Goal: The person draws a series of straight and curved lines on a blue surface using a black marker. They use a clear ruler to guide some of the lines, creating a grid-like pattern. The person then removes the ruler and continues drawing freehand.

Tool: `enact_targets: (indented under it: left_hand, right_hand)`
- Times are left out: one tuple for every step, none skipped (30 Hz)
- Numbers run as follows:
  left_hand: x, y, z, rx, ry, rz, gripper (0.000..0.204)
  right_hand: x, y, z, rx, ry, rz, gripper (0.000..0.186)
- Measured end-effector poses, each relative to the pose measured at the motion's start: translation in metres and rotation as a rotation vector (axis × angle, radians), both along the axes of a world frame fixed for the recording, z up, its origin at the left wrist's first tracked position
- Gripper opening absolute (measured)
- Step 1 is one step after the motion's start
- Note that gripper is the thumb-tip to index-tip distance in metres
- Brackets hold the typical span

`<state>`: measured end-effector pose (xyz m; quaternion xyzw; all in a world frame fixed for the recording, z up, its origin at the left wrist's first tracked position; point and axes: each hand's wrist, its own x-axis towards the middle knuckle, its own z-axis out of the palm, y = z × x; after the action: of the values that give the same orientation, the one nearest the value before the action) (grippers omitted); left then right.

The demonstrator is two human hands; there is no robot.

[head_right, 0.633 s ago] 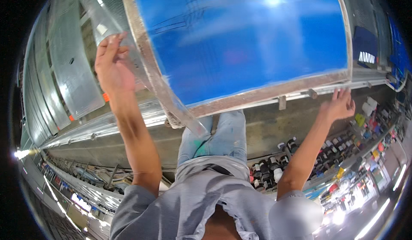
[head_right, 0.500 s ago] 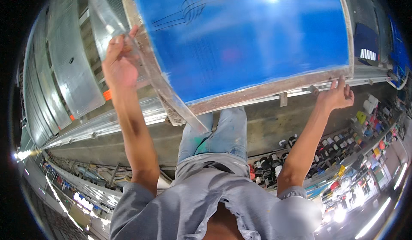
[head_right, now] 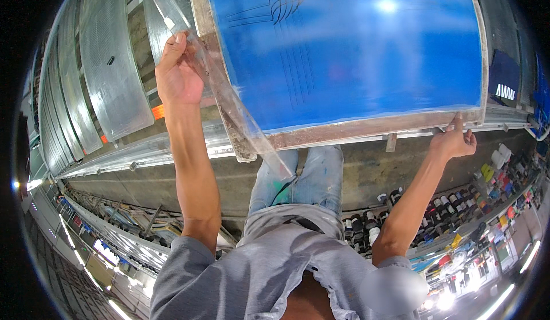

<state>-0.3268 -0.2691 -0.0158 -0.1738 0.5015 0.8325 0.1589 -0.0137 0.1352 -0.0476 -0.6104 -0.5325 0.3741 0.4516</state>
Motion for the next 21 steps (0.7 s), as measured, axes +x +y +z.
enact_targets:
  left_hand:
    - [-0.001,-0.002,-0.003,-0.020,0.017,-0.004,0.013]
    - [-0.002,-0.005,-0.008,-0.040,0.035,-0.008,0.013]
    - [-0.003,-0.003,-0.009,-0.059,0.051,-0.015,0.014]
    - [-0.003,-0.002,-0.010,-0.111,0.073,-0.027,0.015]
    - [-0.001,0.000,-0.007,-0.162,0.096,-0.039,0.015]
    - [0.001,0.004,-0.005,-0.206,0.123,-0.051,0.016]
    - [0.003,0.009,-0.001,-0.291,0.160,-0.084,0.019]
    - [0.006,0.013,0.006,-0.376,0.198,-0.116,0.021]
    - [0.009,0.016,0.012,-0.468,0.239,-0.144,0.024]
    - [0.012,0.021,0.020,-0.522,0.239,-0.151,0.024]
    - [0.017,0.031,0.026,-0.579,0.237,-0.161,0.025]
    - [0.020,0.039,0.028,-0.641,0.238,-0.169,0.026]
    - [0.020,0.048,0.025,-0.662,0.241,-0.175,0.028]
    - [0.019,0.053,0.025,-0.694,0.243,-0.177,0.030]
    - [0.020,0.060,0.023,-0.720,0.243,-0.183,0.031]
    - [0.021,0.065,0.020,-0.800,0.322,-0.175,0.030]
    - [0.019,0.067,0.017,-0.888,0.405,-0.159,0.028]
    - [0.020,0.070,0.011,-0.975,0.486,-0.149,0.027]
    - [0.022,0.073,0.006,-1.007,0.494,-0.151,0.025]
    - [0.024,0.074,0.002,-1.047,0.507,-0.153,0.025]
    - [0.026,0.076,-0.001,-1.077,0.518,-0.162,0.025]
  right_hand:
    - [0.000,-0.001,0.000,-0.003,0.009,0.024,0.061]
    - [-0.002,-0.002,0.000,0.005,-0.014,0.023,0.061]
    - [-0.004,-0.003,0.001,0.014,-0.040,0.020,0.060]
    - [-0.006,-0.005,0.002,0.023,-0.065,0.015,0.060]
    - [-0.009,-0.009,0.004,0.058,-0.086,-0.028,0.055]
    - [-0.018,-0.015,0.010,0.100,-0.104,-0.072,0.050]
    - [-0.024,-0.020,0.014,0.145,-0.123,-0.120,0.046]
    - [-0.021,-0.023,0.020,0.273,-0.179,-0.058,0.043]
    - [-0.013,-0.029,0.027,0.395,-0.233,0.007,0.039]
    - [-0.005,-0.038,0.036,0.515,-0.289,0.071,0.036]
    - [-0.011,-0.064,0.047,0.541,-0.184,0.177,0.031]
    - [-0.018,-0.095,0.059,0.562,-0.075,0.283,0.026]
    - [-0.009,-0.118,0.062,0.555,-0.052,0.536,0.025]
    - [-0.002,-0.147,0.065,0.478,-0.044,0.734,0.033]
    - [0.008,-0.179,0.065,0.369,-0.082,0.930,0.040]
    - [0.020,-0.208,0.060,0.265,-0.120,1.086,0.048]
    - [0.027,-0.236,0.054,0.194,-0.113,1.204,0.055]
    - [0.022,-0.259,0.054,0.122,-0.160,1.228,0.057]
    - [0.027,-0.283,0.043,0.055,-0.081,1.227,0.059]
    - [0.018,-0.289,0.041,0.200,-0.119,1.344,0.060]
    - [0.015,-0.299,0.040,0.167,-0.085,1.315,0.059]
